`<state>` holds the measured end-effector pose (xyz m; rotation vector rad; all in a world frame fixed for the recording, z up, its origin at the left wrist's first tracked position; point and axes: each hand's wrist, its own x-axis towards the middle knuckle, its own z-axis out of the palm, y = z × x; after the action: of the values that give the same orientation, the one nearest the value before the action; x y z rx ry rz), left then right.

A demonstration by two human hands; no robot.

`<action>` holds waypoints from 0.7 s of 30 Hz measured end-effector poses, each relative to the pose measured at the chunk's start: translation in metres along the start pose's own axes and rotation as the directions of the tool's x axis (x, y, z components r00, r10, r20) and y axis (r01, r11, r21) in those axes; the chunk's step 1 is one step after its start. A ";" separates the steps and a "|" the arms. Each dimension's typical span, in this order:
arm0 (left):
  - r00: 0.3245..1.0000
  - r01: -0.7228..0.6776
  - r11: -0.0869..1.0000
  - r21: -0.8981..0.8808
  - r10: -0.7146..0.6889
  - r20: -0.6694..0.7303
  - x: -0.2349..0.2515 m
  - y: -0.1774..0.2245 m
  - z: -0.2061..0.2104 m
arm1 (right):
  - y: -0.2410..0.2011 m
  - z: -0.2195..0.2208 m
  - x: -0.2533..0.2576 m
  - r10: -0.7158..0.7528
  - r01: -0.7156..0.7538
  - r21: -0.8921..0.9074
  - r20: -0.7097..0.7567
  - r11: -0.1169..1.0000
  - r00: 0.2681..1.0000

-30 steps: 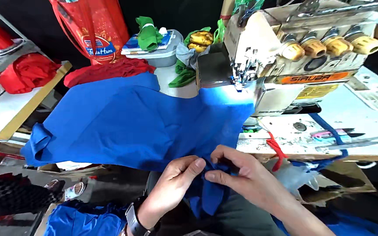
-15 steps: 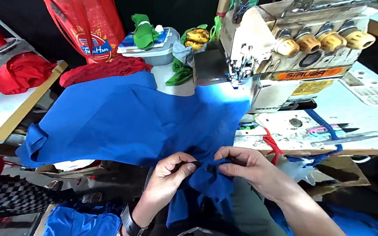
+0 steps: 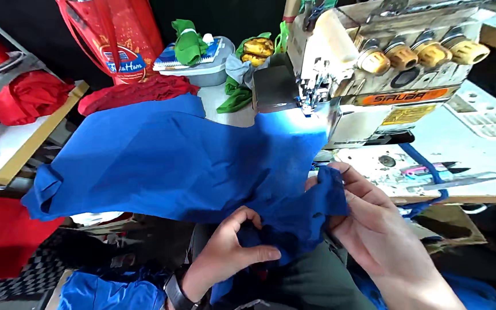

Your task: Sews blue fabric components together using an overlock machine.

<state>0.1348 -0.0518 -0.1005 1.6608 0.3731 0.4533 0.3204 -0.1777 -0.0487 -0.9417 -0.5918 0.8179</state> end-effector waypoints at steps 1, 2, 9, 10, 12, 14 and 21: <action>0.999 -0.027 1.000 0.015 0.027 -0.023 0.000 -0.002 0.003 | -0.003 0.000 -0.001 -0.049 0.050 -0.035 0.029 0.998 0.998; 0.997 -0.058 0.998 0.010 0.058 -0.045 0.000 -0.005 0.005 | -0.005 0.000 -0.002 -0.101 0.106 -0.080 0.060 0.991 0.993; 0.903 -0.429 0.902 0.054 0.428 0.024 0.000 0.003 -0.006 | -0.033 -0.005 0.001 -0.408 0.541 -0.541 0.355 0.644 0.841; 0.900 -0.436 0.900 0.028 0.435 0.024 -0.003 0.011 -0.007 | -0.037 -0.006 0.003 -0.446 0.576 -0.587 0.369 0.569 0.816; 0.906 -0.423 0.905 -0.045 0.424 0.002 -0.009 0.027 -0.009 | -0.044 -0.005 0.008 -0.463 0.587 -0.603 0.369 0.541 0.806; 0.921 -0.386 0.919 -0.086 0.378 -0.098 -0.014 0.037 -0.009 | -0.050 -0.003 0.012 -0.418 0.563 -0.551 0.378 0.616 0.826; 0.955 -0.287 0.958 -0.018 0.288 0.071 -0.021 0.035 -0.027 | -0.063 -0.009 0.027 -0.403 0.555 -0.396 0.405 0.732 0.821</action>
<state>0.1022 -0.0438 -0.0648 1.7260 0.0735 0.6072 0.3639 -0.1812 0.0045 -1.0672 -1.3028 0.3161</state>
